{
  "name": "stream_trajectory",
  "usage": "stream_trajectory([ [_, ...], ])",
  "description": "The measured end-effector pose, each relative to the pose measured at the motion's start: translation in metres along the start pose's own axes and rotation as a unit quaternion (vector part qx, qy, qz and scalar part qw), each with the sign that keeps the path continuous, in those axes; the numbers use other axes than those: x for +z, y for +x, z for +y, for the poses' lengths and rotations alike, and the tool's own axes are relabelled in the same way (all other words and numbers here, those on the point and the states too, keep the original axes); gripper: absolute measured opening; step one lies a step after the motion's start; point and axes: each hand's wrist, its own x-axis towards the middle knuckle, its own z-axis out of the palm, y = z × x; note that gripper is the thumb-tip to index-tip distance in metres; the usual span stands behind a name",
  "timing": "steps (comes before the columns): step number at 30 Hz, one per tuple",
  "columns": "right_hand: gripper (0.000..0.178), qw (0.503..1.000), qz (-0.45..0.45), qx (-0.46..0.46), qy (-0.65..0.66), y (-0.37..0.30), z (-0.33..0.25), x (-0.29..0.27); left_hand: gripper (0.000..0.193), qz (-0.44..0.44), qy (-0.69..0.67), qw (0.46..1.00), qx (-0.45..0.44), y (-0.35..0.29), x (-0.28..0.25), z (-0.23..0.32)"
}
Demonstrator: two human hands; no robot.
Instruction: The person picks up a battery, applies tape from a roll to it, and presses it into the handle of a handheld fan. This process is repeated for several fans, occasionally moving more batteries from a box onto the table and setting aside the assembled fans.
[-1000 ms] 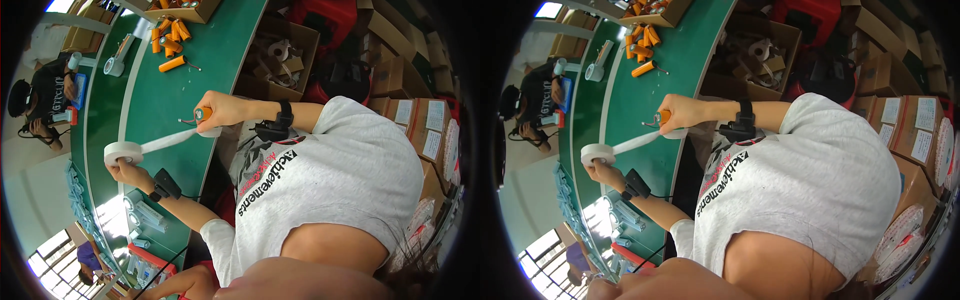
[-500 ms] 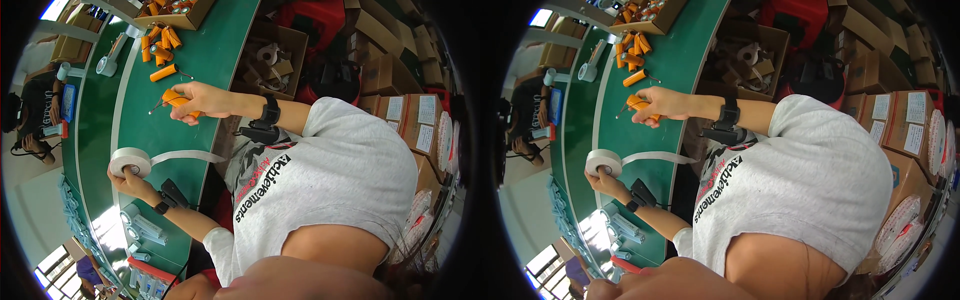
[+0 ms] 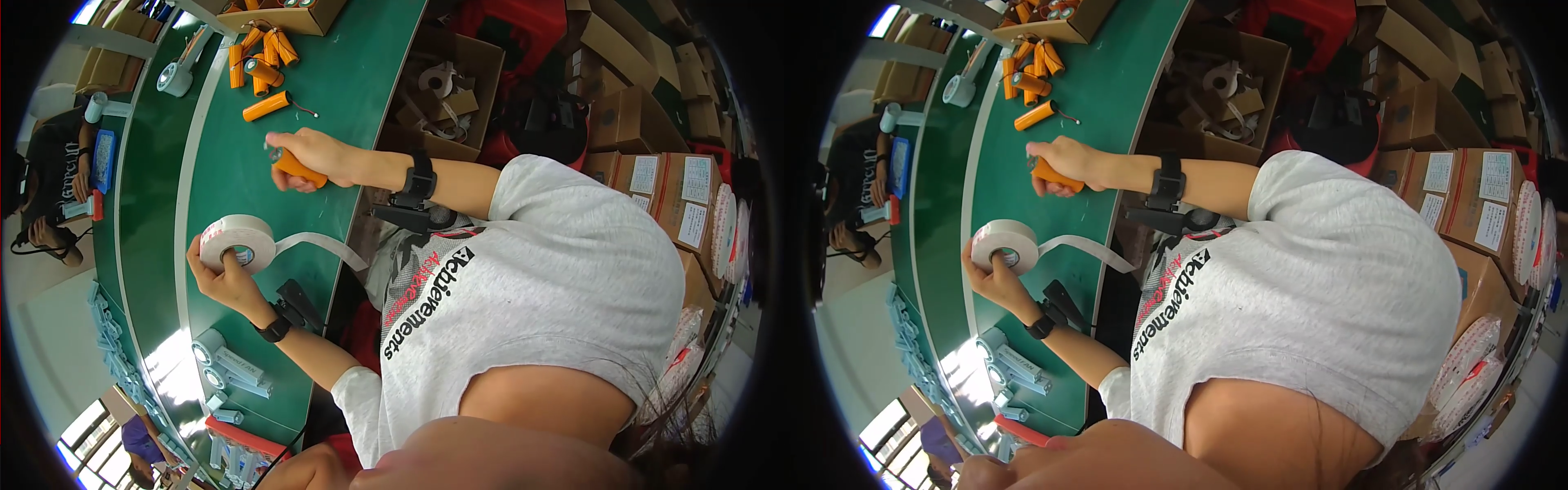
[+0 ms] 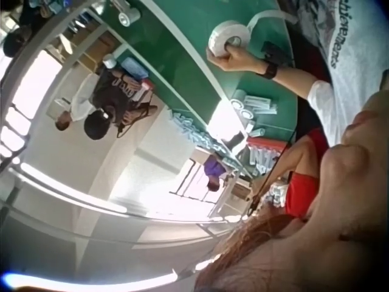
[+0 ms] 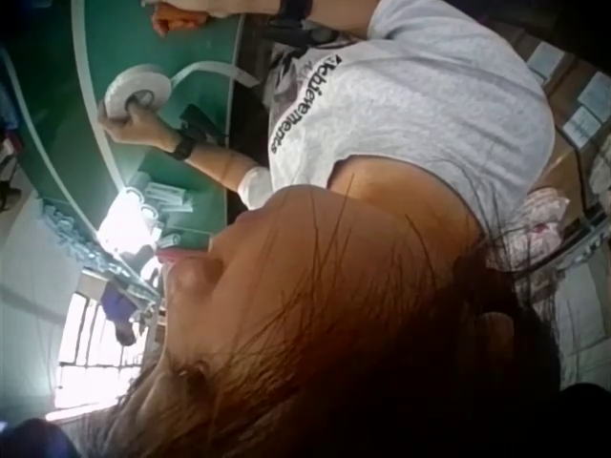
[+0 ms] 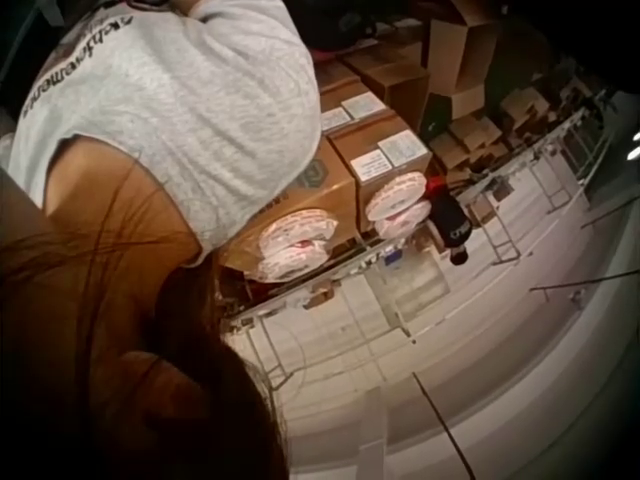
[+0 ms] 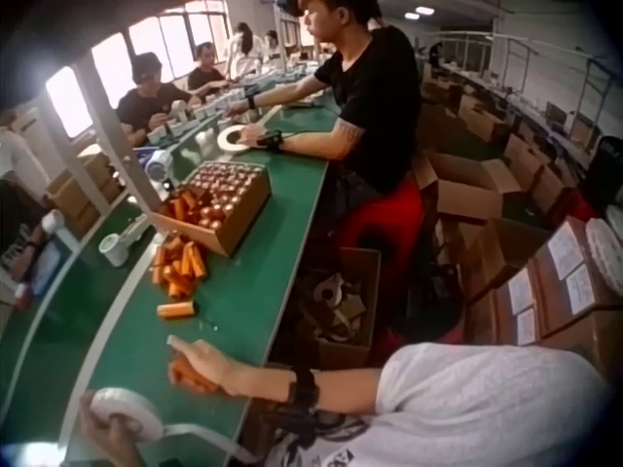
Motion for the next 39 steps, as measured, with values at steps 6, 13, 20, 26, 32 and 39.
stream_trajectory([
  [6, 0.034, 0.993, 0.011, -0.088, -0.077, -0.012, -0.002, 0.016, 0.038, 0.003, -0.034, 0.999, -0.022, -0.002, 0.003, 0.006],
  [13, 0.027, 0.905, -0.066, -0.154, -0.390, -0.006, -0.014, 0.038, 0.041, -0.050, 0.007, 0.995, 0.084, 0.002, 0.018, 0.015],
  [20, 0.028, 0.958, 0.052, -0.265, 0.095, 0.025, -0.008, 0.049, 0.042, 0.052, -0.113, 0.991, -0.044, 0.002, 0.047, 0.042],
  [26, 0.024, 0.811, 0.020, -0.546, 0.208, 0.048, -0.060, -0.010, 0.041, -0.033, -0.109, 0.992, 0.047, 0.010, 0.055, 0.017],
  [32, 0.018, 0.883, 0.045, -0.447, 0.132, 0.002, -0.053, -0.012, 0.070, -0.199, 0.269, 0.930, 0.155, 0.036, 0.032, -0.001],
  [39, 0.018, 0.817, 0.088, -0.394, -0.412, -0.055, -0.064, -0.059, 0.082, -0.311, 0.670, 0.622, -0.260, 0.027, -0.180, -0.088],
])
